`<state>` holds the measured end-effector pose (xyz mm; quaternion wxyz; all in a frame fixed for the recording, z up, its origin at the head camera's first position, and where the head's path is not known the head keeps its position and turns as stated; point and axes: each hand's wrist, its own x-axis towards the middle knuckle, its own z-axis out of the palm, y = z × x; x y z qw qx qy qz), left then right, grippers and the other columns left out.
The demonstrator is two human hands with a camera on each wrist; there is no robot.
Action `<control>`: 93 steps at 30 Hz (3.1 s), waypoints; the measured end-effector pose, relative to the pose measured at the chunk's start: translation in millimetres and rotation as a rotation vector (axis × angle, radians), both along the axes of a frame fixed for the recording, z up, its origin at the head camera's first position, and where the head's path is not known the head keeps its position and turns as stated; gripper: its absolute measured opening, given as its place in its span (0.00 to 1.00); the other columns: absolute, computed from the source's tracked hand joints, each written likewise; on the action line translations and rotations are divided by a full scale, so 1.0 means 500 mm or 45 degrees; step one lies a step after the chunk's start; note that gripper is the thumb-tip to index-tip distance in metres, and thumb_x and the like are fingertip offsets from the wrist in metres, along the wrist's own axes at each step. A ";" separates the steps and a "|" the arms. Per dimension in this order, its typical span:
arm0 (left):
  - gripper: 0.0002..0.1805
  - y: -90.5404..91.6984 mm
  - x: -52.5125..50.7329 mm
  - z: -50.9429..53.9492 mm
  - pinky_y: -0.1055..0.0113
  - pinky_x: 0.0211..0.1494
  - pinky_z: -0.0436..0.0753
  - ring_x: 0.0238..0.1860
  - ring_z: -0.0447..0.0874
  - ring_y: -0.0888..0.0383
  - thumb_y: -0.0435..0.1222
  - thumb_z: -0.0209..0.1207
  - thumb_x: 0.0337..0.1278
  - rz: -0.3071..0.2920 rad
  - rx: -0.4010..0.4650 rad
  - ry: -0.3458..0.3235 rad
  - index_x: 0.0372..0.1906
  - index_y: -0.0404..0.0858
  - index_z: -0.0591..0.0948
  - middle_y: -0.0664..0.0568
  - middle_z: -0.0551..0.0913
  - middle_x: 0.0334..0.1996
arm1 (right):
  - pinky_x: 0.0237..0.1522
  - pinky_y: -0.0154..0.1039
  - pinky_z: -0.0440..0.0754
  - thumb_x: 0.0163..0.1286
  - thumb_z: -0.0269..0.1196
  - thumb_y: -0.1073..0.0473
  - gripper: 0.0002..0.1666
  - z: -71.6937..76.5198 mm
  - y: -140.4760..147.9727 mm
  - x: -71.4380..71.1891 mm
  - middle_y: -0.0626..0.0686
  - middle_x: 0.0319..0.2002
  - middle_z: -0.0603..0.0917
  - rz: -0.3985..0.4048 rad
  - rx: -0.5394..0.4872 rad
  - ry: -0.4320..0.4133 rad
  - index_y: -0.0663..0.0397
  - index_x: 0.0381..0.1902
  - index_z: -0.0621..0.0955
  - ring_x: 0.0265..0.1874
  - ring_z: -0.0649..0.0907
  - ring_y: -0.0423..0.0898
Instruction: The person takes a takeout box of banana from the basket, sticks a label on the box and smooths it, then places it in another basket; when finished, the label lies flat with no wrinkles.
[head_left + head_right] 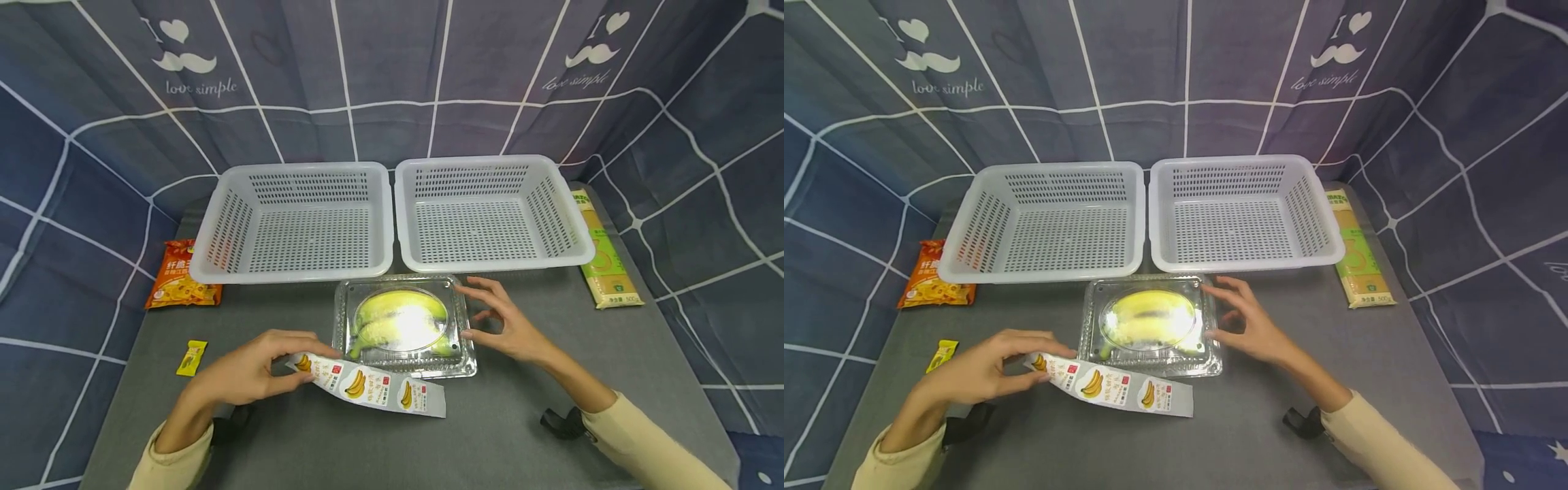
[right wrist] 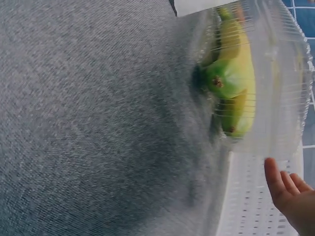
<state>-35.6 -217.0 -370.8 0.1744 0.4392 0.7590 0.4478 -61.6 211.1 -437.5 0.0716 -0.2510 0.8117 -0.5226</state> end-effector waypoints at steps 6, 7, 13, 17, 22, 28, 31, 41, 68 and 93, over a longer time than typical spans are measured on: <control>0.25 0.021 -0.048 0.050 0.68 0.46 0.80 0.44 0.78 0.63 0.28 0.59 0.64 -0.035 -0.025 -0.047 0.65 0.42 0.74 0.58 0.80 0.52 | 0.56 0.39 0.74 0.54 0.73 0.70 0.38 0.033 -0.009 0.006 0.59 0.65 0.69 -0.031 0.036 0.226 0.58 0.64 0.75 0.61 0.69 0.47; 0.25 0.024 -0.056 0.055 0.68 0.46 0.80 0.43 0.78 0.63 0.28 0.59 0.64 -0.039 -0.036 -0.064 0.65 0.42 0.74 0.58 0.80 0.52 | 0.58 0.39 0.72 0.53 0.73 0.70 0.38 0.039 -0.012 0.008 0.58 0.64 0.71 -0.023 0.040 0.248 0.57 0.63 0.76 0.60 0.69 0.47; 0.25 0.045 -0.109 0.078 0.66 0.47 0.80 0.44 0.78 0.60 0.28 0.58 0.65 -0.071 -0.093 -0.080 0.66 0.43 0.74 0.56 0.80 0.54 | 0.67 0.44 0.65 0.55 0.72 0.67 0.36 0.065 -0.052 0.016 0.54 0.63 0.75 0.190 0.025 0.260 0.57 0.63 0.75 0.64 0.70 0.47; 0.25 0.055 -0.135 0.088 0.64 0.50 0.78 0.47 0.76 0.59 0.28 0.58 0.64 -0.059 -0.121 -0.017 0.65 0.46 0.75 0.56 0.78 0.54 | 0.66 0.44 0.71 0.61 0.69 0.67 0.39 0.073 -0.093 0.017 0.55 0.67 0.73 0.399 -0.052 0.100 0.57 0.69 0.69 0.67 0.71 0.47; 0.26 0.060 -0.155 0.091 0.63 0.52 0.76 0.48 0.74 0.59 0.28 0.59 0.63 0.006 -0.155 0.024 0.64 0.48 0.75 0.58 0.77 0.53 | 0.57 0.45 0.79 0.64 0.64 0.70 0.40 0.073 -0.124 0.016 0.59 0.60 0.76 0.558 -0.189 -0.069 0.60 0.72 0.64 0.56 0.80 0.49; 0.28 0.050 -0.177 0.086 0.65 0.48 0.78 0.47 0.74 0.60 0.26 0.61 0.60 0.130 -0.151 0.058 0.65 0.45 0.74 0.51 0.77 0.56 | 0.39 0.39 0.85 0.66 0.63 0.71 0.38 0.067 -0.122 0.017 0.59 0.48 0.80 0.570 -0.224 -0.138 0.60 0.72 0.64 0.40 0.82 0.43; 0.28 0.046 -0.187 0.078 0.68 0.42 0.77 0.41 0.73 0.60 0.27 0.62 0.60 0.218 -0.105 0.087 0.65 0.41 0.74 0.47 0.76 0.58 | 0.41 0.38 0.84 0.67 0.62 0.70 0.36 0.063 -0.120 0.018 0.59 0.48 0.81 0.532 -0.200 -0.144 0.60 0.71 0.65 0.44 0.82 0.42; 0.32 0.075 -0.193 0.052 0.45 0.62 0.64 0.63 0.67 0.44 0.26 0.67 0.51 0.556 -0.036 0.571 0.64 0.37 0.74 0.39 0.70 0.65 | 0.40 0.38 0.85 0.69 0.56 0.75 0.31 0.054 -0.129 0.014 0.66 0.49 0.81 0.288 -0.309 -0.192 0.66 0.69 0.66 0.44 0.83 0.41; 0.23 0.201 -0.057 -0.009 0.68 0.46 0.80 0.49 0.78 0.58 0.31 0.63 0.59 0.241 0.049 0.552 0.61 0.40 0.79 0.47 0.73 0.62 | 0.34 0.41 0.87 0.65 0.55 0.80 0.36 0.060 -0.143 -0.002 0.75 0.59 0.72 0.155 -0.487 -0.128 0.71 0.70 0.61 0.39 0.85 0.39; 0.25 0.207 -0.058 -0.019 0.60 0.57 0.79 0.70 0.67 0.48 0.31 0.64 0.59 0.233 0.058 0.405 0.62 0.35 0.78 0.48 0.74 0.59 | 0.31 0.37 0.85 0.68 0.53 0.78 0.26 0.060 -0.142 0.002 0.59 0.65 0.71 0.171 -0.482 -0.154 0.74 0.64 0.69 0.45 0.83 0.42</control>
